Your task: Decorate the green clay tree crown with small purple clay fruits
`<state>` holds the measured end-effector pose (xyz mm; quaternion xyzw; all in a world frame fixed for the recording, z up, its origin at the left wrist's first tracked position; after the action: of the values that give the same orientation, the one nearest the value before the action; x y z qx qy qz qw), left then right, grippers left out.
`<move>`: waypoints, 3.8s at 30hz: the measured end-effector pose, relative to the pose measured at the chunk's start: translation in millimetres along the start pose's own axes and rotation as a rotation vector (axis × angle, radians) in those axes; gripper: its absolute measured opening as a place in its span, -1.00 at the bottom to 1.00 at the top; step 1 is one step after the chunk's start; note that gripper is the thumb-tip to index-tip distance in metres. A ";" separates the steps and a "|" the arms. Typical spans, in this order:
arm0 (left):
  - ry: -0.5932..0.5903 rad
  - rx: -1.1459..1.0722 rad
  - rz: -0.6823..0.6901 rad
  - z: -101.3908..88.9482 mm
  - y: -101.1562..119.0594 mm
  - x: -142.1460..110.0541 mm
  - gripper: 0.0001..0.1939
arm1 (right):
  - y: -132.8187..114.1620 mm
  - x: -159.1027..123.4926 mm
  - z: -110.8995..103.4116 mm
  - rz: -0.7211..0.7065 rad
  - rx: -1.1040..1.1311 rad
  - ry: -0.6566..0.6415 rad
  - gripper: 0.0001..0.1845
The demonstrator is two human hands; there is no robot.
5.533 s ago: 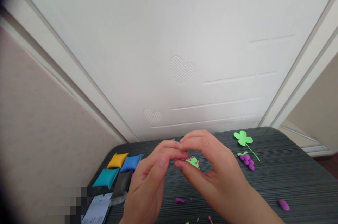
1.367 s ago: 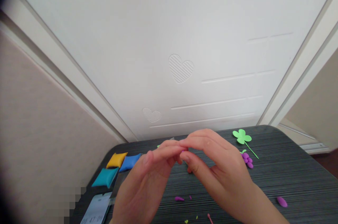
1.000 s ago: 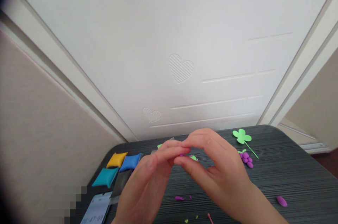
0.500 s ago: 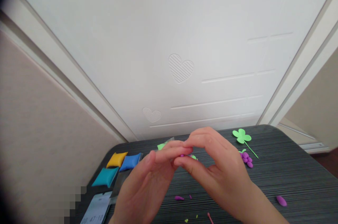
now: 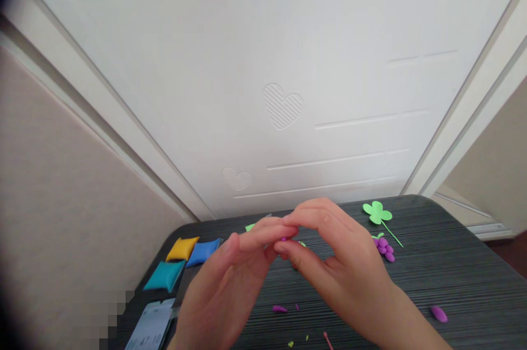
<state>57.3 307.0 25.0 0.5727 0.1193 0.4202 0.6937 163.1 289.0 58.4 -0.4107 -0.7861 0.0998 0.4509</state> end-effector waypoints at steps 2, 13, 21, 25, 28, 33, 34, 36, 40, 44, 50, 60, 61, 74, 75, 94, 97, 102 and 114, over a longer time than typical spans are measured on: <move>-0.008 0.028 -0.004 0.5 -0.3 -0.1 -0.56 | -0.2 0.2 -0.9 0.007 0.004 -0.001 -0.73; 0.052 -0.028 0.002 -3.9 1.6 -1.7 -0.51 | -1.9 -1.8 -2.3 -0.030 -0.030 -0.053 -0.64; 0.011 0.109 0.001 0.0 3.0 -0.3 -0.60 | -0.9 0.6 -3.2 -0.001 -0.017 0.003 -0.77; 0.013 0.109 -0.013 -0.6 2.0 -0.2 -0.57 | -1.0 1.0 -3.8 -0.014 -0.026 -0.014 -0.77; 0.036 0.051 -0.009 -1.9 1.6 -1.0 -0.53 | -1.3 0.2 -3.7 -0.026 -0.023 -0.025 -0.72; 0.042 -0.001 -0.002 -1.7 2.5 -1.0 -0.54 | -1.9 -1.9 -2.6 -0.044 -0.009 -0.037 -0.66; 0.045 0.000 -0.004 -2.0 2.8 -1.0 -0.54 | -1.4 -2.1 -2.2 -0.039 -0.011 -0.040 -0.66; 0.051 0.011 -0.012 -2.6 3.1 -0.9 -0.55 | -1.1 -2.3 -1.5 -0.039 -0.020 -0.043 -0.65; 0.051 0.072 -0.017 -2.6 3.7 -1.1 -0.57 | -1.0 -1.6 -1.0 -0.033 -0.030 -0.031 -0.66; 0.047 0.129 -0.021 -2.2 2.5 -1.5 -0.58 | -1.8 -0.6 -1.0 -0.025 -0.034 -0.010 -0.70; 0.025 0.137 0.007 -0.9 4.0 -1.8 -0.58 | -1.3 -0.8 -1.7 -0.018 -0.019 0.003 -0.70; 0.026 0.179 0.012 0.3 4.7 -2.1 -0.59 | -2.1 -0.2 -3.4 -0.028 -0.033 0.004 -0.74; 0.026 0.188 0.016 0.6 4.8 -2.3 -0.60 | -2.2 -0.2 -3.5 -0.029 -0.031 0.007 -0.75; 0.047 0.189 0.014 -1.6 4.7 -2.2 -0.61 | -0.5 -0.6 -1.7 -0.020 -0.028 -0.005 -0.73; 0.051 0.191 0.013 -1.7 4.4 -2.3 -0.61 | -0.7 -0.7 -1.7 -0.022 -0.025 -0.005 -0.73; 0.091 0.062 -0.013 -3.7 -2.0 0.9 -0.74 | 0.1 -2.2 1.3 -0.026 0.049 -0.032 -0.66; 0.119 -0.052 -0.062 -6.3 -9.6 1.6 -0.80 | -0.6 -3.6 1.8 -0.032 0.103 -0.040 -0.66; 0.160 -0.233 -0.101 -7.4 -15.0 -0.4 -0.88 | -3.8 -7.1 1.3 0.019 0.267 -0.023 -0.70; 0.489 -0.440 0.107 -50.9 -3.5 -0.9 -0.86 | 18.5 -6.1 -14.1 0.219 0.239 0.257 -0.89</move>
<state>25.3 341.7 5.5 0.2969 0.1581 0.5968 0.7285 186.1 293.4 52.9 -0.4469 -0.6552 0.1875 0.5794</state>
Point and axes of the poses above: each hand's wrist, its own x-axis towards the middle knuckle, its own z-axis out of the palm, y = z × x, the point moved 8 cm from there along x, towards the middle knuckle, and after that the axes turned 8 degrees about -y, right-handed, at the moved point
